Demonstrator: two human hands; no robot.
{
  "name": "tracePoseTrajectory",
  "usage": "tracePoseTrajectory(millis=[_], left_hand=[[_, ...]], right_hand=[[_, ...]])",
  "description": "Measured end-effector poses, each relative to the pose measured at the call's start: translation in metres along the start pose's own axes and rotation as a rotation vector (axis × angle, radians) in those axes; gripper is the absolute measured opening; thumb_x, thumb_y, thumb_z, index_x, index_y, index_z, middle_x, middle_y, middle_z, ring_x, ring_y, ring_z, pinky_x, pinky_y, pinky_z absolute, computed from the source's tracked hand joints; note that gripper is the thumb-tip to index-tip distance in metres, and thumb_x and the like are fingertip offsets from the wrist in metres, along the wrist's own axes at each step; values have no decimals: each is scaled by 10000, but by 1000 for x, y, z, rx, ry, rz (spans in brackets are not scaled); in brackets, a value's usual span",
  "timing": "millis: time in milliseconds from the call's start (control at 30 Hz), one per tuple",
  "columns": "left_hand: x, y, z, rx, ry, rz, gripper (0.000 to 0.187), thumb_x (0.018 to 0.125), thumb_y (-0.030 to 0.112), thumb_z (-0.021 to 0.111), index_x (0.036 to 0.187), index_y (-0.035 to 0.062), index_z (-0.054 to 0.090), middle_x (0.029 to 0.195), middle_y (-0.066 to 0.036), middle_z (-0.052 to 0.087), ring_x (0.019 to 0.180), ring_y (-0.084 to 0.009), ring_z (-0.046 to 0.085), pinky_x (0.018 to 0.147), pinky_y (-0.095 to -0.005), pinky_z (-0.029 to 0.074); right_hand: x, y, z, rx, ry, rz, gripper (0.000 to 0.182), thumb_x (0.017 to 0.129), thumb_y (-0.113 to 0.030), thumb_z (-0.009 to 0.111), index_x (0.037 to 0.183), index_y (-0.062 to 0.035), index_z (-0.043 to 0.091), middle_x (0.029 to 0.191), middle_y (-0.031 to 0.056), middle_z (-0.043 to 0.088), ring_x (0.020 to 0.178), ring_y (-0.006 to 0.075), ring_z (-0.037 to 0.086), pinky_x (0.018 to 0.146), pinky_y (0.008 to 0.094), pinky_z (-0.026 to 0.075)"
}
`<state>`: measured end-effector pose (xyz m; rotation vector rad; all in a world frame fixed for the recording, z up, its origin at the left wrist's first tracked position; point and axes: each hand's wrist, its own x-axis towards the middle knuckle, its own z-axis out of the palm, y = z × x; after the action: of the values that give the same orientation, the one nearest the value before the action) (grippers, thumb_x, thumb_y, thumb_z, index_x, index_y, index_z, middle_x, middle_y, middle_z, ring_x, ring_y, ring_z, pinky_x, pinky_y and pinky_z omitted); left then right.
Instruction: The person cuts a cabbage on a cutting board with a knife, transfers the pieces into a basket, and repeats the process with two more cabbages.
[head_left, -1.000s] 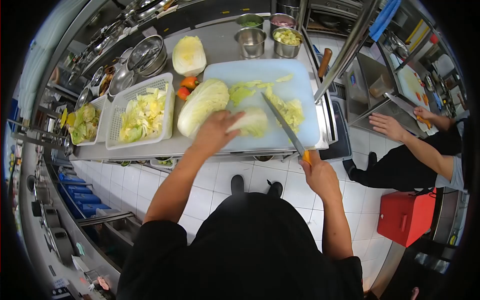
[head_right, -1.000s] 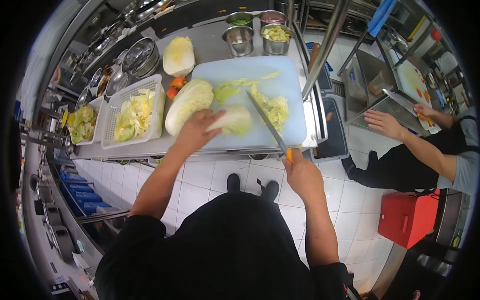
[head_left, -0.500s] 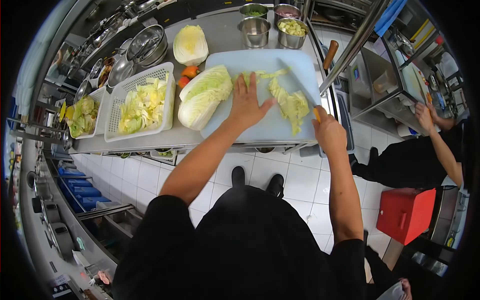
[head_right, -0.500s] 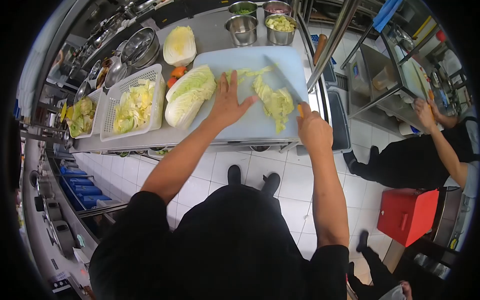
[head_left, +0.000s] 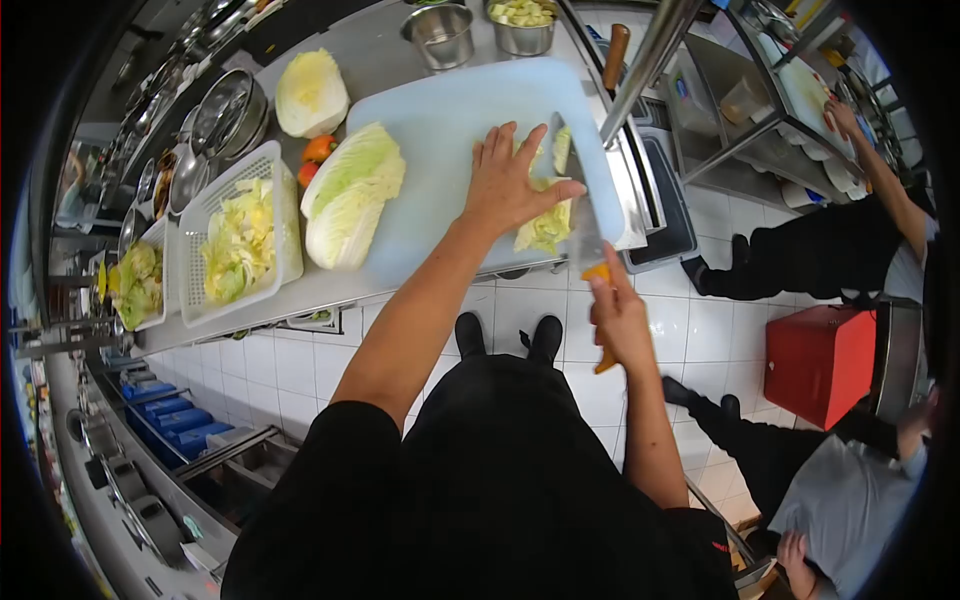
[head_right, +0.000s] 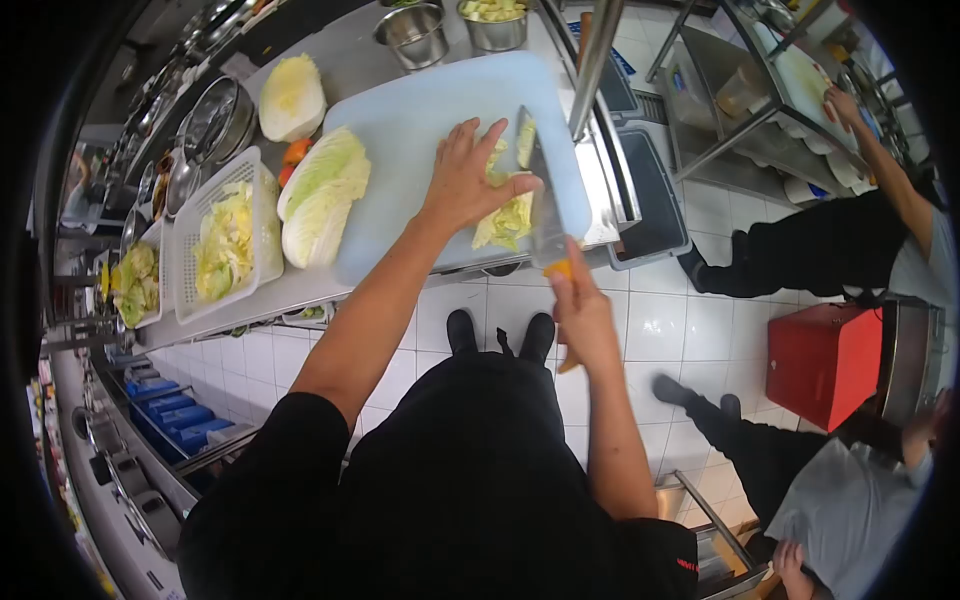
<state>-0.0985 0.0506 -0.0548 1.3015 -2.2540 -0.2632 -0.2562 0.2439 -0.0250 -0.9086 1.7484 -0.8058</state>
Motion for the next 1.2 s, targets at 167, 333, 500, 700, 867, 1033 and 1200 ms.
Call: tracePoseTrajectory(millis=[167,333,500,700,867,1033,1200], left_hand=[[0,5,34,-54,45,-141,782,891,495,675,1462,-1,475,1479,-271,440,1398,-451,375,1207,-512,248],[-12,-1,20,-527,232,-193,492,1037,182,485,1465,-56,444,1551,-239,404,1457,-367,362,1210,-438,270],[-10,132,-8,-625,222,145,510,1045,206,479,1490,-38,429,1558,-222,405,1467,-357,357,1215,-416,250],[23,188,22,-827,87,217,470,1045,211,489,1471,14,481,1545,-196,438,1468,-342,370,1191,-392,288],[103,194,123,-840,-49,102,628,1007,328,571,1496,-30,406,1537,-265,412,1443,-400,381,1191,-394,294],[146,178,155,-579,0,17,882,947,490,648,1532,-69,298,1562,-304,339,1482,-415,297,1226,-452,230],[66,112,-18,-577,-17,416,492,899,354,742,1324,143,614,1238,-145,671,1164,-315,629,1025,-445,485]], right_hand=[[24,-13,49,-145,-24,-58,543,1049,-290,517,1550,-135,375,944,273,709,779,415,702,687,467,538],[17,3,71,-139,73,-493,686,966,-240,607,1572,-117,310,832,260,691,731,442,681,678,508,543],[-49,17,23,51,271,-560,810,942,-116,635,1618,-161,191,1157,268,675,891,437,703,797,467,574],[-47,10,-11,122,461,-361,726,967,-98,588,1607,-150,250,1226,270,663,981,440,703,826,420,571],[1,-13,-83,-125,560,-182,684,958,-176,561,1585,-132,289,914,276,706,884,472,683,788,493,550],[19,-2,-123,-517,601,-110,598,973,-194,527,1544,-110,370,917,287,700,861,469,683,758,523,509],[-35,-5,-112,-296,389,-121,559,999,-176,512,1547,-130,413,716,120,624,536,176,556,532,365,475]])
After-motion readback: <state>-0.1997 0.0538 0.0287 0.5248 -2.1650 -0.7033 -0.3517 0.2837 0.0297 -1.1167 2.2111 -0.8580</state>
